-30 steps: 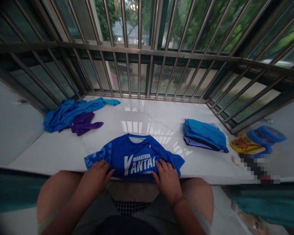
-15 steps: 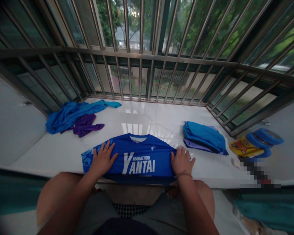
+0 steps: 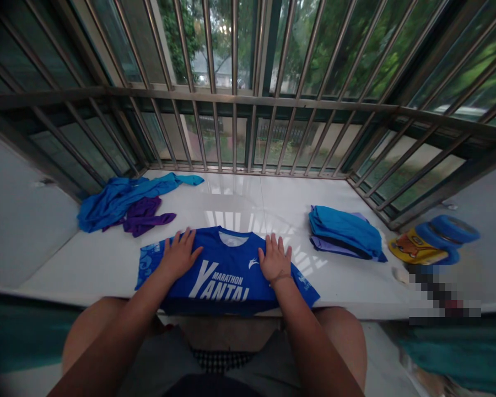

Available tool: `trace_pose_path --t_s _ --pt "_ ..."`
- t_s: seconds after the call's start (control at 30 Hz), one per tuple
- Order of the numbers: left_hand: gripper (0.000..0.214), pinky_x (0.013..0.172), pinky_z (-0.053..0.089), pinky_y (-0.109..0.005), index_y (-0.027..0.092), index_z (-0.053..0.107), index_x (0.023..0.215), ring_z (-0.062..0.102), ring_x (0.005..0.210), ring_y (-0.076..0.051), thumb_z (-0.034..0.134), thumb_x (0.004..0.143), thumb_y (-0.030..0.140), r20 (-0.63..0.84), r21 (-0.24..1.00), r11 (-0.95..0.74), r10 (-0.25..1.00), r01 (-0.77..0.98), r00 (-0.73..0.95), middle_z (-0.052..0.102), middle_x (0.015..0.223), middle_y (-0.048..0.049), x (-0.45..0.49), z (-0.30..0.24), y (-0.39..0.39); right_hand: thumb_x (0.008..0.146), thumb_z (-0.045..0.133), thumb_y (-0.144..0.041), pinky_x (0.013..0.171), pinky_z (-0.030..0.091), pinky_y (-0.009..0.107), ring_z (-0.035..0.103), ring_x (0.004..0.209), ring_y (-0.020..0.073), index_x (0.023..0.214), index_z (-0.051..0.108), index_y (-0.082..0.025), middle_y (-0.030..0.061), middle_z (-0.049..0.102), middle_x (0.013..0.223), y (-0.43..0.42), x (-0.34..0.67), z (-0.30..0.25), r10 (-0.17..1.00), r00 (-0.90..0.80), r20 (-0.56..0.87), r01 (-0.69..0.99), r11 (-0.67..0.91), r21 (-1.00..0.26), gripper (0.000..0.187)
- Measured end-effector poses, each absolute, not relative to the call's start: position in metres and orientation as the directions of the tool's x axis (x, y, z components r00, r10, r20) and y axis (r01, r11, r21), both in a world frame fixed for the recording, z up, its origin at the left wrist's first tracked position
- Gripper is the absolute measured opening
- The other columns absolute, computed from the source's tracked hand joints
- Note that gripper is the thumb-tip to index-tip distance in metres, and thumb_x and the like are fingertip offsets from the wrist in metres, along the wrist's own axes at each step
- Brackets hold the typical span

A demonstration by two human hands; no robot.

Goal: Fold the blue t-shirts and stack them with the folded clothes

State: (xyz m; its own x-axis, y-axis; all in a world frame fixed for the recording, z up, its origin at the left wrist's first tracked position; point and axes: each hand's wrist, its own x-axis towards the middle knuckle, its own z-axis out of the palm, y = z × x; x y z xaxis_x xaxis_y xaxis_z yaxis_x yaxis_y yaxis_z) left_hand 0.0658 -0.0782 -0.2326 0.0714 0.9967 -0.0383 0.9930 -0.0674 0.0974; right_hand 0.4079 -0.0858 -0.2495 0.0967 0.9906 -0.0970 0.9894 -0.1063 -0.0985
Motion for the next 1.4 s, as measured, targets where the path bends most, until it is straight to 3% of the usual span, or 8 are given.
trace_pose_path --t_s 0.17,0.33,0.57,0.77,0.9,1.13,1.3,1.4 --pt "0.065 0.136 0.020 -0.067 0.026 0.038 0.174 0.022 0.171 -0.032 0.035 0.114 0.053 0.048 0.181 -0.414 0.910 0.892 0.413 0.027 0.184 -0.0065 0.157 -0.243 -0.067 0.116 0.026 -0.050 0.136 0.014 0.067 0.011 0.173 0.0330 0.178 0.027 -0.019 0.0075 0.015 0.186 -0.062 0.411 -0.244 0.988 0.021 -0.150 0.994 -0.037 -0.105 0.069" --pt "0.072 0.136 0.017 -0.071 0.030 0.040 0.173 0.024 0.170 -0.034 0.039 0.110 0.067 0.052 0.250 -0.448 0.891 0.858 0.450 0.030 0.183 -0.0064 0.194 -0.255 -0.056 0.116 0.030 -0.050 0.137 0.015 0.062 0.013 0.172 0.0327 0.177 0.029 -0.018 0.0081 0.018 0.185 -0.048 0.416 -0.239 0.989 -0.029 -0.148 0.993 0.012 -0.118 0.069" --pt "0.076 0.136 0.014 -0.071 0.032 0.038 0.174 0.022 0.170 -0.036 0.039 0.109 0.071 0.036 0.279 -0.467 0.878 0.839 0.476 0.028 0.184 -0.0062 0.182 -0.255 -0.047 0.110 0.051 -0.056 0.126 0.038 0.057 0.044 0.157 0.0365 0.162 0.052 -0.014 0.0215 0.046 0.172 -0.100 0.503 -0.251 0.994 0.102 -0.026 0.993 -0.104 -0.052 0.067" --pt "0.074 0.136 0.010 -0.071 0.035 0.039 0.173 0.023 0.170 -0.039 0.041 0.108 0.070 0.050 0.292 -0.507 0.855 0.811 0.516 0.028 0.184 -0.0051 0.176 -0.259 -0.033 0.109 0.055 -0.046 0.109 0.050 0.042 0.063 0.128 0.0320 0.132 0.071 -0.018 0.0177 0.067 0.141 -0.153 0.530 -0.253 0.984 0.150 0.095 0.988 -0.146 -0.051 0.039" --pt "0.074 0.136 0.010 -0.071 0.034 0.038 0.174 0.023 0.170 -0.039 0.041 0.108 0.069 0.043 0.283 -0.521 0.845 0.805 0.533 0.028 0.184 -0.0054 0.175 -0.257 -0.029 0.110 0.052 -0.038 0.095 0.049 0.038 0.067 0.112 0.0302 0.105 0.073 -0.018 0.0180 0.073 0.119 -0.137 0.527 -0.234 0.974 0.223 -0.044 0.958 -0.227 -0.172 0.029" --pt "0.074 0.136 0.010 -0.070 0.031 0.039 0.173 0.024 0.170 -0.036 0.040 0.109 0.067 0.033 0.282 -0.513 0.850 0.811 0.526 0.029 0.184 -0.0077 0.176 -0.250 -0.032 0.112 0.051 -0.042 0.082 0.049 0.030 0.074 0.095 0.0238 0.109 0.073 -0.013 0.0150 0.080 0.101 -0.089 0.546 -0.212 0.950 0.237 -0.202 0.876 -0.299 -0.379 0.036" --pt "0.075 0.136 0.011 -0.071 0.032 0.038 0.173 0.024 0.170 -0.036 0.039 0.109 0.069 0.037 0.293 -0.511 0.851 0.808 0.524 0.028 0.184 -0.0072 0.176 -0.252 -0.029 0.094 0.077 -0.050 0.063 0.051 0.027 0.074 0.076 0.0203 0.126 0.074 -0.013 0.0077 0.082 0.092 -0.104 0.563 -0.202 0.903 0.168 -0.396 0.774 -0.369 -0.514 0.049" --pt "0.075 0.136 0.011 -0.071 0.033 0.039 0.173 0.024 0.170 -0.036 0.040 0.108 0.070 0.042 0.298 -0.513 0.849 0.805 0.526 0.028 0.184 -0.0062 0.176 -0.255 -0.026 0.082 0.085 -0.044 0.056 0.048 0.025 0.067 0.064 0.0177 0.109 0.080 -0.013 0.0034 0.079 0.078 -0.118 0.575 -0.201 0.867 0.093 -0.489 0.642 -0.427 -0.636 0.041"
